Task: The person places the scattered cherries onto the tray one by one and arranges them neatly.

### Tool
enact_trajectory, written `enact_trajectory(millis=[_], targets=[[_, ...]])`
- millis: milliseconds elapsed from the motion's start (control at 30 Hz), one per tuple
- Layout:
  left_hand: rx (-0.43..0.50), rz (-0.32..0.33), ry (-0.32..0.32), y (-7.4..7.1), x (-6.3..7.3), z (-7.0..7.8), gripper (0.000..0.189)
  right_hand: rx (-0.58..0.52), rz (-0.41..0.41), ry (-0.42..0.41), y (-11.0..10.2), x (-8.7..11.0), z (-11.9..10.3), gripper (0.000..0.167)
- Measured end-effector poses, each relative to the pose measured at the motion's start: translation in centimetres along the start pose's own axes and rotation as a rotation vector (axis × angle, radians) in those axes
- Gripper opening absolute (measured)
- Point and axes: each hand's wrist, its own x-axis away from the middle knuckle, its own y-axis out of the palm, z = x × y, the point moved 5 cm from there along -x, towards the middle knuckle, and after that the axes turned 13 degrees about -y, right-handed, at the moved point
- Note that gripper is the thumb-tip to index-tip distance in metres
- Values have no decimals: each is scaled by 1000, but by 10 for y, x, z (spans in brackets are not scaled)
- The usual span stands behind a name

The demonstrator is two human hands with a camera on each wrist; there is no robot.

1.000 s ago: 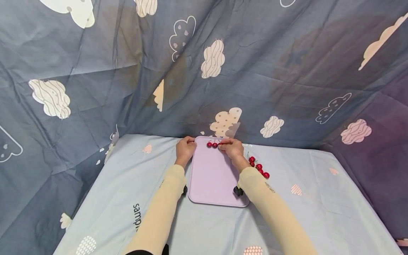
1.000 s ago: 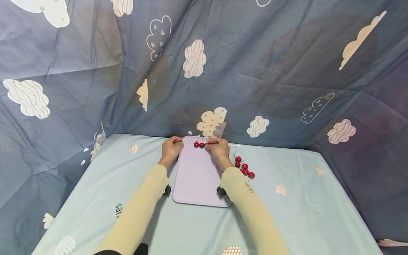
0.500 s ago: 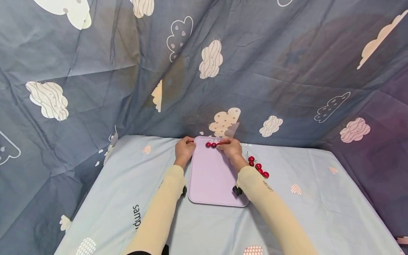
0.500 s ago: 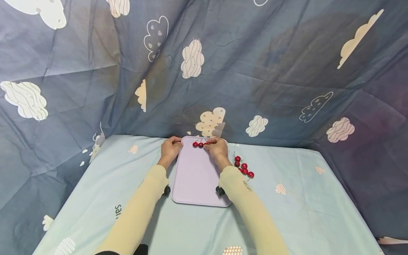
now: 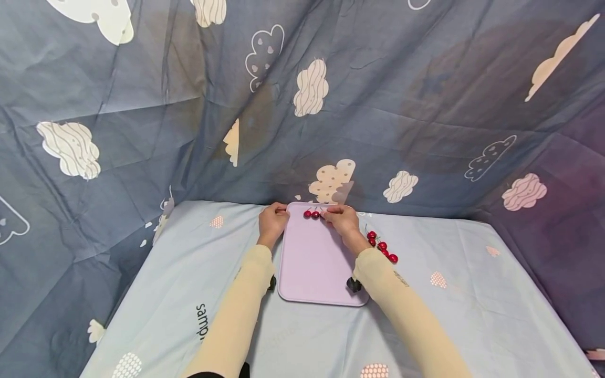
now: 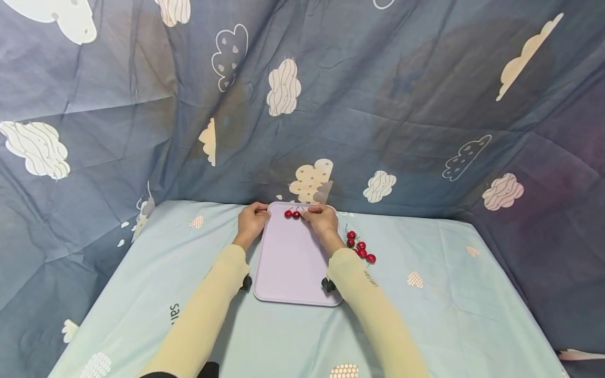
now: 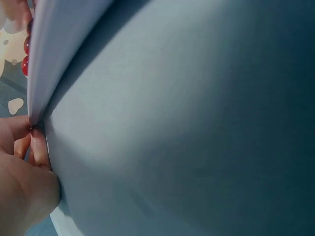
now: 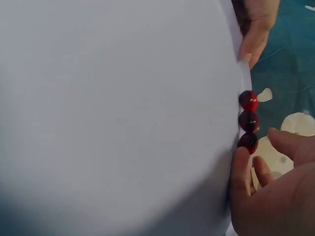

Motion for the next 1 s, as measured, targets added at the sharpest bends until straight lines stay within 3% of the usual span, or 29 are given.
enact_trajectory(millis=[233, 600, 767, 1000], targets=[[-1, -17, -17, 4, 2, -1, 21, -88, -2, 47, -20, 24, -14, 42], [16, -30, -32, 2, 1, -1, 20, -69, -65, -54, -67, 67, -37, 52], [3, -34, -27, 3, 1, -3, 20, -15, -81, -86, -91, 84, -30, 50], [6, -35, -25, 1, 0, -1, 20, 12, -75, -68, -120, 105, -7, 43]])
